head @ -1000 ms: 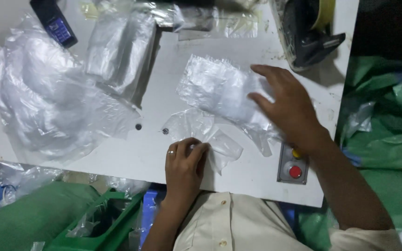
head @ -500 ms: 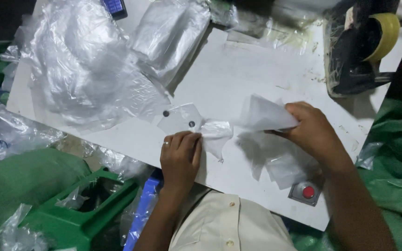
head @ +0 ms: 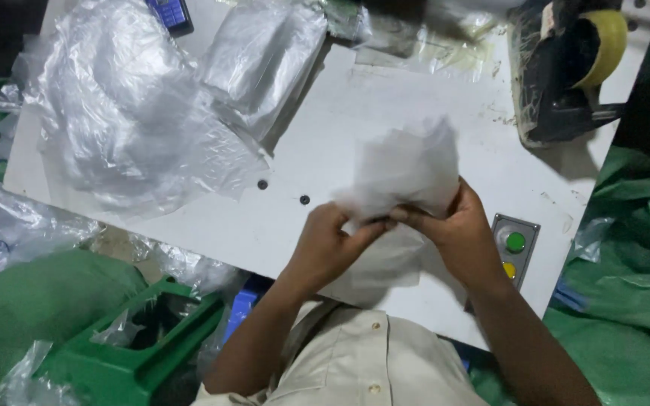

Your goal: Folding and packaging individual plastic bags into a larger collection sack at a workstation

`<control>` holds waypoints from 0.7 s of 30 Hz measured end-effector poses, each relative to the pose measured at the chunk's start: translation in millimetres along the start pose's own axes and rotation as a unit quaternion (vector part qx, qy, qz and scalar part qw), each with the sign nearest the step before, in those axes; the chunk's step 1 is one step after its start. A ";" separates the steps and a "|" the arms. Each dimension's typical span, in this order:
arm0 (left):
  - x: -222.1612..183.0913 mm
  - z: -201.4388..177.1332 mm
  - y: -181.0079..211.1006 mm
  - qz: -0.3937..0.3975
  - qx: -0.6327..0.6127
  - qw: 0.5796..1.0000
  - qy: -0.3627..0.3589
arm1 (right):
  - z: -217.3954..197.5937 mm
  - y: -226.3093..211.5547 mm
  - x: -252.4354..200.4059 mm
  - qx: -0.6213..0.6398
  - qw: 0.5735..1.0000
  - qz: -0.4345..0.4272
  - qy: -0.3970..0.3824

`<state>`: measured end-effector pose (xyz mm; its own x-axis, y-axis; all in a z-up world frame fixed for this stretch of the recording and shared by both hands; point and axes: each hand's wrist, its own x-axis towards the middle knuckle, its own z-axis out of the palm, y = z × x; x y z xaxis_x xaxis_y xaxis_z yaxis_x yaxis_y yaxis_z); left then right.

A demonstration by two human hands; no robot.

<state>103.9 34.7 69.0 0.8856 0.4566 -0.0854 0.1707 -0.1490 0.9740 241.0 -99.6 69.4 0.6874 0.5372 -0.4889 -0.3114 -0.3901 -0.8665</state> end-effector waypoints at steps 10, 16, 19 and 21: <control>-74.3 -28.6 -23.0 0.042 0.109 0.954 -0.277 | -32.9 81.8 -58.8 0.059 0.968 0.033 -0.241; -102.4 -9.6 -31.2 -0.313 -0.103 0.928 -0.175 | -27.9 39.1 -78.6 -0.209 0.972 -0.021 -0.103; -92.2 2.0 -25.1 -0.237 -0.054 0.968 -0.067 | -13.8 45.7 -71.2 -0.290 0.915 0.000 -0.280; -80.0 5.8 -20.3 -0.151 0.051 0.987 -0.037 | -0.8 46.5 -66.9 -0.409 0.833 0.175 -0.328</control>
<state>32.1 -3.9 54.8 0.8159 0.4296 -0.3870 0.4709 -0.1052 0.8759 181.1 -154.3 61.9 0.0577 0.4726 -0.8794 0.3182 -0.8436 -0.4324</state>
